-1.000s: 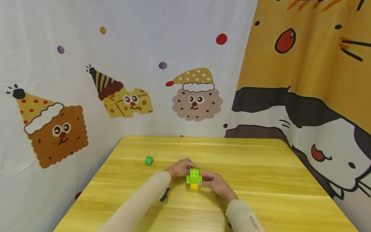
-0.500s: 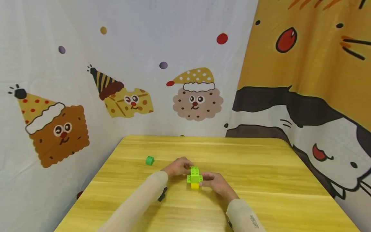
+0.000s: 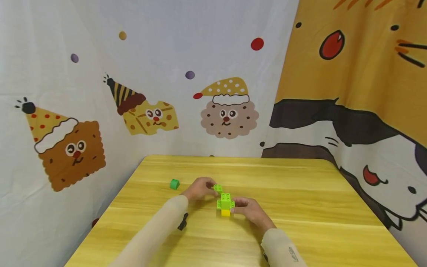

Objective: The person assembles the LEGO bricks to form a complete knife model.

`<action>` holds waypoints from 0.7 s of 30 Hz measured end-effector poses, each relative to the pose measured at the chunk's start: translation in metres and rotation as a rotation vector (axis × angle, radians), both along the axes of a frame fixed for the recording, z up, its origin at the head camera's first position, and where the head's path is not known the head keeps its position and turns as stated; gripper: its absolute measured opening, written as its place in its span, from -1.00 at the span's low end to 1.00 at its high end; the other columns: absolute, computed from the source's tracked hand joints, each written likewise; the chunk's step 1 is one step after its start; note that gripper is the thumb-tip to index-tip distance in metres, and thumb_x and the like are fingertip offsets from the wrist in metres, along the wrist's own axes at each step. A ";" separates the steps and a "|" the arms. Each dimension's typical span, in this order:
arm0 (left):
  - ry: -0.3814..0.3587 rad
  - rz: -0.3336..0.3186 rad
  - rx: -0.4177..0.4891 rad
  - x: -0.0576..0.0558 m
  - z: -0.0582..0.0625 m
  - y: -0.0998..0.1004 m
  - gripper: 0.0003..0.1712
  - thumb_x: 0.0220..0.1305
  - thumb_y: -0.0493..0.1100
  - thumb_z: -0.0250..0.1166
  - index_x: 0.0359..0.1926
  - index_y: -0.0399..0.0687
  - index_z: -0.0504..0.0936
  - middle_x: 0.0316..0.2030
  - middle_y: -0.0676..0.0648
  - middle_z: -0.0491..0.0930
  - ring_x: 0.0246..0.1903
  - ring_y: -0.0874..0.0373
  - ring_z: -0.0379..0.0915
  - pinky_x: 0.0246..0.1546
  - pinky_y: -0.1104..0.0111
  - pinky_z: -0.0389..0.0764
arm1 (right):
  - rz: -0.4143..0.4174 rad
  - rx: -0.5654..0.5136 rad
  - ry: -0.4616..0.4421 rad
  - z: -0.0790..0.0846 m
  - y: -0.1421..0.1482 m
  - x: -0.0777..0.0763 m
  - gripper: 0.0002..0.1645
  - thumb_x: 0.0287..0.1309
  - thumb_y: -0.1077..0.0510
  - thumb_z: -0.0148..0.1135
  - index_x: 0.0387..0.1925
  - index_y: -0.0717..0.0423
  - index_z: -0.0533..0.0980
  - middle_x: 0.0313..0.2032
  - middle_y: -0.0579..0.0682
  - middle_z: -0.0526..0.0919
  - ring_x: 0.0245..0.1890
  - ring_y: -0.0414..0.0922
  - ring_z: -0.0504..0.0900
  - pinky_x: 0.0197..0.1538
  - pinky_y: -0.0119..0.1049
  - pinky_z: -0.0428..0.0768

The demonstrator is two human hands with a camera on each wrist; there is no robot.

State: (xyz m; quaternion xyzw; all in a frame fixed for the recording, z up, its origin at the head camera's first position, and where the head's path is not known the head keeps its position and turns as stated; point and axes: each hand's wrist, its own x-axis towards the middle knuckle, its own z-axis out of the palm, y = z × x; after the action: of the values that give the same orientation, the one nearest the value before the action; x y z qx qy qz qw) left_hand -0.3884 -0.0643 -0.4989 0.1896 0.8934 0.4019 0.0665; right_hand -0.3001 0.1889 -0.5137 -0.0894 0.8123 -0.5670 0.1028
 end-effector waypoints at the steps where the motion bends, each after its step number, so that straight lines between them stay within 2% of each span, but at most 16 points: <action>1: -0.001 0.003 0.012 0.000 0.001 -0.002 -0.67 0.10 -0.04 0.54 -0.12 0.06 0.68 -0.19 0.06 0.62 -0.17 0.19 0.50 -0.06 0.21 0.54 | 0.000 -0.003 0.001 0.000 0.000 0.000 -0.37 0.12 0.07 0.47 0.18 0.27 0.53 0.00 0.06 0.65 0.02 0.00 0.58 0.14 0.02 0.47; 11: -0.020 0.039 0.078 0.004 0.012 -0.016 -0.61 0.13 -0.09 0.52 -0.02 0.00 0.65 -0.18 0.09 0.61 -0.11 0.16 0.52 -0.02 0.17 0.54 | -0.028 -0.003 0.001 -0.002 -0.001 -0.002 -0.38 0.09 0.07 0.49 0.15 0.25 0.56 -0.02 0.04 0.66 0.01 -0.02 0.58 0.15 0.02 0.46; 21: -0.037 0.033 0.126 0.017 0.023 -0.013 -0.59 0.14 -0.02 0.52 -0.01 0.02 0.65 -0.20 0.07 0.60 -0.17 0.17 0.51 -0.10 0.22 0.56 | -0.017 0.002 0.005 -0.003 -0.001 -0.001 -0.38 0.10 0.06 0.48 0.16 0.25 0.55 -0.02 0.03 0.66 0.01 -0.02 0.58 0.15 0.02 0.46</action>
State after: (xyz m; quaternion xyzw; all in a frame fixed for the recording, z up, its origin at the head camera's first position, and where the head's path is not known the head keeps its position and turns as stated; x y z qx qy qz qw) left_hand -0.3712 -0.0771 -0.4756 0.1710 0.8681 0.4616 0.0642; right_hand -0.3012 0.1883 -0.5162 -0.0838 0.8140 -0.5667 0.0959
